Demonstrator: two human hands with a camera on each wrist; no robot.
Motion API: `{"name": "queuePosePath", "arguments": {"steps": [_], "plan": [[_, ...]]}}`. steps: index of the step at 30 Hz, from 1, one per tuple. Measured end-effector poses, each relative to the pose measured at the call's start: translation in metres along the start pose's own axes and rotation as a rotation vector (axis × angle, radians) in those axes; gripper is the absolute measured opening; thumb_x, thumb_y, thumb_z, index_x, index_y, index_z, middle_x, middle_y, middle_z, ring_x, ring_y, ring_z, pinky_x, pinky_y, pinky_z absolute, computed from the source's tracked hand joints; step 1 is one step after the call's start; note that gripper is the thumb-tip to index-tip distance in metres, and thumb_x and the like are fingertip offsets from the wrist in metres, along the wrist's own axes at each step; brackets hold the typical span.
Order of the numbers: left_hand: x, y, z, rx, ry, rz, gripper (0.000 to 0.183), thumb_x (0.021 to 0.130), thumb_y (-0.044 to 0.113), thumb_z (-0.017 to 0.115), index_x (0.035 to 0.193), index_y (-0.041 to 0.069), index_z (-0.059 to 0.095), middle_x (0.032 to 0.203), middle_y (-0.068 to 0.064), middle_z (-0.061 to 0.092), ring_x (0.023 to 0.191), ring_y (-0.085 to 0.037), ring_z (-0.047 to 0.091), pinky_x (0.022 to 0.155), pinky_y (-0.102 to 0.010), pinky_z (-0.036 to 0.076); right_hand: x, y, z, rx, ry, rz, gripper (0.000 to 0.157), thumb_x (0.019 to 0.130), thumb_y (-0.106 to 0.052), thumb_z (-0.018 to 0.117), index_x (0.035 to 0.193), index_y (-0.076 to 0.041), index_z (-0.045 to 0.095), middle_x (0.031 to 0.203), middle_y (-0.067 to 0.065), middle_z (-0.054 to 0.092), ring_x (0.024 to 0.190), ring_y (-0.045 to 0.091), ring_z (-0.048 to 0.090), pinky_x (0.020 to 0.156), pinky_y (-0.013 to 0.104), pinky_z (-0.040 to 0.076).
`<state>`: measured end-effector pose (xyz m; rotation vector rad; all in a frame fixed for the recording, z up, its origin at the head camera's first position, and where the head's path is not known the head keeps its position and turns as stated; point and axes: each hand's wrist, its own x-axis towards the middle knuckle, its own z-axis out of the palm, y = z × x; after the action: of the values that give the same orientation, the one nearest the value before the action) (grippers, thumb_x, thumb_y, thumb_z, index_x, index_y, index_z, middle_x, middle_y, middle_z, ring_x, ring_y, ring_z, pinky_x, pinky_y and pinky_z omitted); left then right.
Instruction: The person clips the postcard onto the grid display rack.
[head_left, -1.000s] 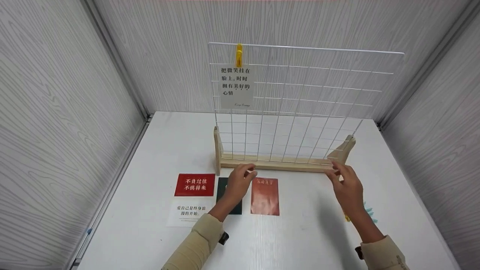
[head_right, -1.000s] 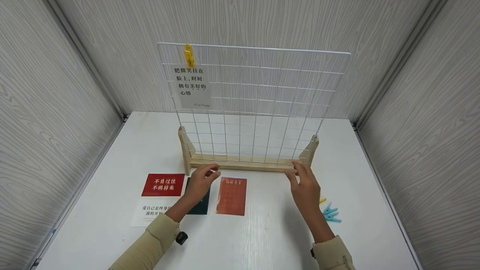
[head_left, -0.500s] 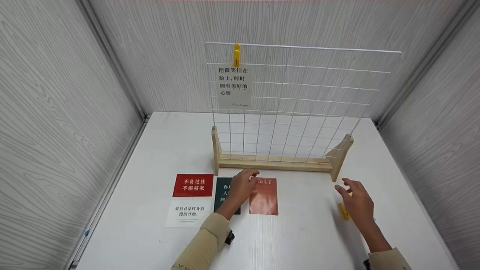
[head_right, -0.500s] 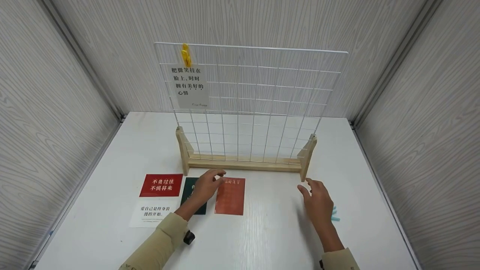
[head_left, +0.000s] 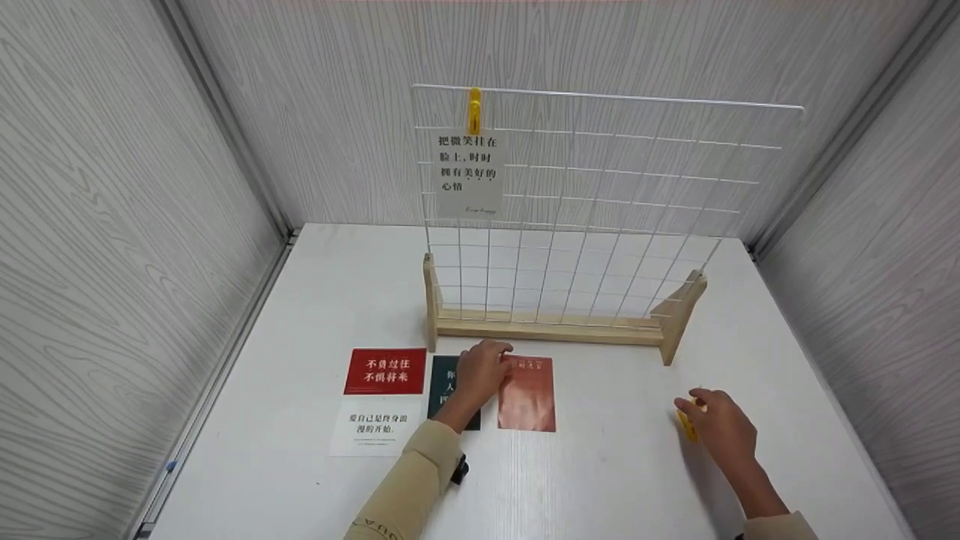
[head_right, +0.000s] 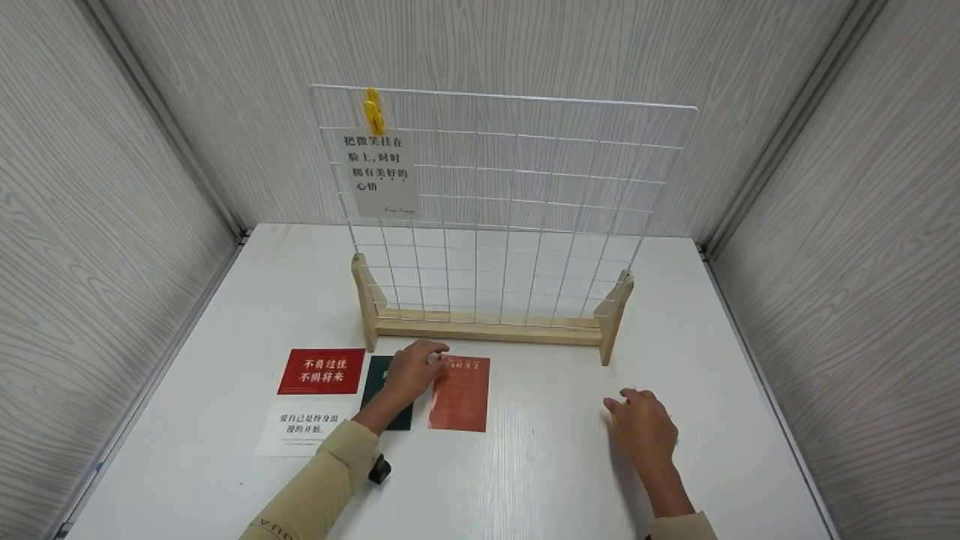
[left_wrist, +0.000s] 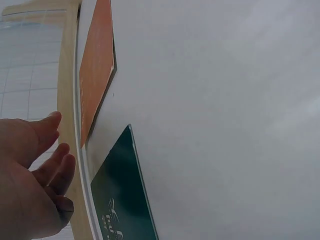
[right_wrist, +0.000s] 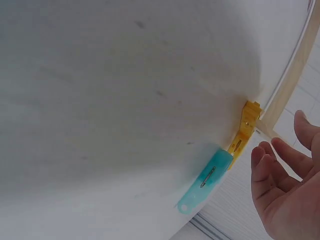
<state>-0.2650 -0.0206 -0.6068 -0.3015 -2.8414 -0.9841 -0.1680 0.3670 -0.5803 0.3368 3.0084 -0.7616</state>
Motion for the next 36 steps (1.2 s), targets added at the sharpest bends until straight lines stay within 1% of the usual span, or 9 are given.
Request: {"name": "queuePosePath", "arguments": {"steps": [4,8,11,15,18,26,29,32,36], "plan": [[0.0013,-0.0006,0.0005,0.009,-0.008,-0.004,0.024,0.091,0.017,0.075,0.115,0.014,0.074,0.11,-0.005,0.072,0.103,-0.025,0.066,0.089,-0.046,0.048,0.0003,0.0021,0.0021,-0.035,-0.014,-0.018,0.046,0.094,-0.036,0.071,0.12,0.002,0.069,0.109,0.023,0.066,0.08,0.024,0.06,0.06,0.031,0.044],[0.0019,-0.002,0.001,0.007,-0.015,-0.001,0.024,0.09,0.013,0.074,0.114,0.011,0.074,0.107,-0.008,0.071,0.101,-0.027,0.066,0.088,-0.048,0.048,0.0014,0.0029,0.0036,-0.045,-0.016,-0.022,0.041,0.094,-0.034,0.071,0.116,0.001,0.072,0.107,0.023,0.066,0.08,0.025,0.062,0.06,0.034,0.045],[0.0021,-0.0035,0.002,0.022,-0.009,0.007,0.023,0.089,0.011,0.074,0.112,0.01,0.075,0.104,-0.008,0.071,0.099,-0.028,0.066,0.086,-0.049,0.049,0.0009,0.0027,0.0056,-0.053,-0.011,-0.011,0.041,0.095,-0.033,0.07,0.118,0.001,0.071,0.109,0.025,0.065,0.085,0.029,0.065,0.063,0.04,0.05],[0.0019,-0.005,0.0027,0.035,-0.004,0.004,0.024,0.087,0.01,0.075,0.111,0.009,0.075,0.102,-0.009,0.071,0.097,-0.029,0.067,0.083,-0.049,0.049,0.0008,0.0027,0.007,-0.051,-0.019,0.015,0.047,0.095,-0.033,0.069,0.124,0.004,0.066,0.114,0.029,0.063,0.092,0.035,0.066,0.068,0.047,0.052],[0.002,-0.0058,0.0026,0.033,-0.004,-0.001,0.025,0.086,0.011,0.076,0.111,0.008,0.075,0.103,-0.009,0.071,0.098,-0.029,0.067,0.083,-0.049,0.049,0.0012,0.0038,0.007,-0.053,-0.03,0.034,0.048,0.095,-0.032,0.068,0.127,0.004,0.064,0.114,0.03,0.064,0.094,0.038,0.066,0.068,0.047,0.052],[0.0015,-0.0061,0.0046,0.031,0.003,0.002,0.023,0.088,0.012,0.077,0.11,0.008,0.075,0.102,-0.009,0.071,0.097,-0.028,0.067,0.082,-0.049,0.049,0.0004,0.0051,0.0085,-0.064,-0.041,0.044,0.044,0.096,-0.022,0.063,0.129,0.006,0.06,0.117,0.031,0.063,0.095,0.039,0.065,0.071,0.05,0.051],[0.0011,-0.0053,0.005,0.016,-0.004,0.002,0.023,0.089,0.012,0.076,0.112,0.008,0.074,0.102,-0.009,0.07,0.096,-0.027,0.067,0.082,-0.048,0.048,0.0,0.0039,0.009,-0.065,-0.041,0.048,0.048,0.096,-0.021,0.062,0.134,0.007,0.056,0.117,0.032,0.061,0.094,0.038,0.065,0.07,0.05,0.051],[0.0017,-0.0048,0.0053,-0.011,-0.019,-0.008,0.023,0.091,0.011,0.073,0.114,0.008,0.073,0.102,-0.009,0.069,0.096,-0.027,0.066,0.084,-0.048,0.048,0.0008,0.0036,0.0088,-0.07,-0.052,0.059,0.054,0.096,-0.025,0.062,0.137,0.007,0.052,0.115,0.032,0.061,0.094,0.038,0.064,0.071,0.05,0.051],[0.0028,-0.0027,0.0027,-0.103,-0.084,-0.056,0.026,0.095,0.008,0.066,0.12,0.006,0.07,0.11,-0.011,0.064,0.1,-0.025,0.063,0.09,-0.045,0.051,0.002,0.0041,0.0088,-0.083,-0.065,0.053,0.057,0.096,-0.028,0.064,0.138,0.008,0.051,0.114,0.031,0.062,0.096,0.04,0.064,0.071,0.051,0.051]]}}
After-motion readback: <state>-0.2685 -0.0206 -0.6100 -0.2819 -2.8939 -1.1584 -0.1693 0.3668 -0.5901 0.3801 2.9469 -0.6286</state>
